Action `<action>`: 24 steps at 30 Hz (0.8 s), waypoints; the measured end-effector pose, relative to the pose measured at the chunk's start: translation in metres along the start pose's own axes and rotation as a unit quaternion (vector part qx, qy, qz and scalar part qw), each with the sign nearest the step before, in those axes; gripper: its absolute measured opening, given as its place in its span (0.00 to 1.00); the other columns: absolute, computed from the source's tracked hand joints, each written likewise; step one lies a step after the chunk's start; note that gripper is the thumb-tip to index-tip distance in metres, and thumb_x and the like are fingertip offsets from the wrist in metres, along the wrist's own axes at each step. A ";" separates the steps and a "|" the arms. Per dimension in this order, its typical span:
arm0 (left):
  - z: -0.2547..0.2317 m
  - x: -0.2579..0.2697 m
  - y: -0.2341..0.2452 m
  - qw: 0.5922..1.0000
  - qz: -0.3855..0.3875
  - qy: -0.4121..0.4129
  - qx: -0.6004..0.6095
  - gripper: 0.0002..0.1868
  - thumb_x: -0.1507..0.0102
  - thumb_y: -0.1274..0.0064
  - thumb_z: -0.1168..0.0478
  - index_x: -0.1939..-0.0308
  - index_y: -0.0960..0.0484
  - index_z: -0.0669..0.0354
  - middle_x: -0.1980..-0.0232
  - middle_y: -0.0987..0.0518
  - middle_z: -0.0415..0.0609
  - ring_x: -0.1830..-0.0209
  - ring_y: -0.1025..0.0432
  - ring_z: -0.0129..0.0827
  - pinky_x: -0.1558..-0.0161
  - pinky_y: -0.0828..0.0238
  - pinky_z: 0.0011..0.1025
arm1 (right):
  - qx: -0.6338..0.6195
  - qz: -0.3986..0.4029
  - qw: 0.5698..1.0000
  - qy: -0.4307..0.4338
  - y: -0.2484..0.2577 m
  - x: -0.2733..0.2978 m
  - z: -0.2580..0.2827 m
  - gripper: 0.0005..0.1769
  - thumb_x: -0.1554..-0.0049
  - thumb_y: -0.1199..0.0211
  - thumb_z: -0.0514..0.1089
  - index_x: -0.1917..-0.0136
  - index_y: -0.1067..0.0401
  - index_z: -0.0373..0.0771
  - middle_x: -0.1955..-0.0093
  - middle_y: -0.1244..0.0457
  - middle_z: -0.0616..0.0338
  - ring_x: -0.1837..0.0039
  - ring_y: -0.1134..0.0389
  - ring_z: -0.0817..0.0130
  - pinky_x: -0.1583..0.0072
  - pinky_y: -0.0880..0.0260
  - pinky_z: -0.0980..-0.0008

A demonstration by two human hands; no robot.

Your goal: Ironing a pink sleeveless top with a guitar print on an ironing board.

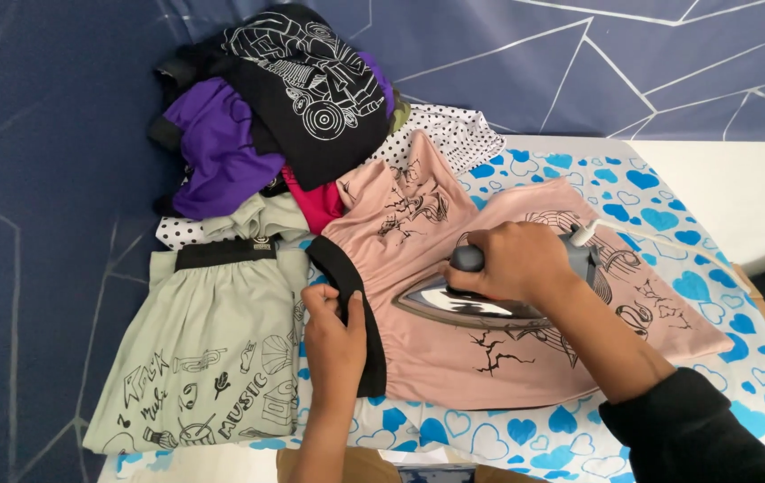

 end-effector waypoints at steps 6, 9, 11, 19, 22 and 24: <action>0.011 -0.005 -0.006 1.000 -0.005 -0.002 -0.010 0.11 0.29 0.55 0.55 0.49 0.41 0.50 0.46 0.16 0.65 0.49 0.20 0.55 0.61 0.18 0.44 | -0.020 0.012 1.000 0.015 0.012 0.011 0.022 0.34 0.56 0.44 0.82 0.58 0.21 0.54 0.62 0.28 0.52 0.51 0.24 0.50 0.48 0.26 0.54; 0.008 -0.003 -0.004 1.000 -0.007 -0.001 -0.006 0.11 0.29 0.56 0.56 0.49 0.41 0.50 0.47 0.16 0.66 0.49 0.20 0.56 0.60 0.17 0.45 | -0.019 0.020 1.000 0.014 0.009 0.002 0.026 0.36 0.57 0.45 0.83 0.57 0.21 0.53 0.61 0.28 0.54 0.50 0.24 0.52 0.47 0.26 0.55; 0.009 -0.003 -0.005 1.000 -0.012 -0.001 -0.002 0.11 0.29 0.56 0.56 0.50 0.41 0.50 0.47 0.17 0.67 0.48 0.20 0.57 0.60 0.18 0.45 | -0.022 0.011 0.999 0.022 0.006 0.000 0.025 0.36 0.56 0.45 0.83 0.58 0.21 0.53 0.62 0.28 0.54 0.50 0.24 0.51 0.47 0.26 0.54; 0.008 -0.003 -0.005 1.000 -0.014 -0.002 0.002 0.11 0.29 0.54 0.57 0.50 0.40 0.52 0.46 0.17 0.69 0.46 0.21 0.60 0.58 0.18 0.48 | -0.017 0.013 0.999 0.025 0.000 0.005 0.030 0.39 0.57 0.46 0.86 0.59 0.22 0.53 0.62 0.28 0.55 0.51 0.24 0.51 0.48 0.26 0.53; 0.007 -0.003 -0.005 1.000 -0.019 -0.004 -0.002 0.11 0.29 0.54 0.56 0.50 0.40 0.51 0.46 0.17 0.66 0.47 0.20 0.56 0.58 0.18 0.45 | -0.028 -0.002 0.999 0.030 -0.002 0.001 0.029 0.37 0.56 0.45 0.83 0.59 0.21 0.51 0.61 0.28 0.52 0.51 0.24 0.48 0.48 0.26 0.51; 0.006 -0.004 -0.002 1.000 -0.017 -0.006 -0.005 0.11 0.30 0.54 0.57 0.49 0.40 0.52 0.47 0.17 0.68 0.47 0.21 0.58 0.57 0.18 0.48 | -0.018 0.006 0.999 0.035 -0.007 0.000 0.028 0.39 0.57 0.46 0.86 0.59 0.21 0.53 0.63 0.29 0.56 0.52 0.24 0.52 0.48 0.26 0.53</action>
Point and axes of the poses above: each hand's wrist, its own x-axis away from the middle knuckle, its own y-axis out of the back of the hand, z = x × y, the point moved 3 cm from there along -x, towards the middle knuckle
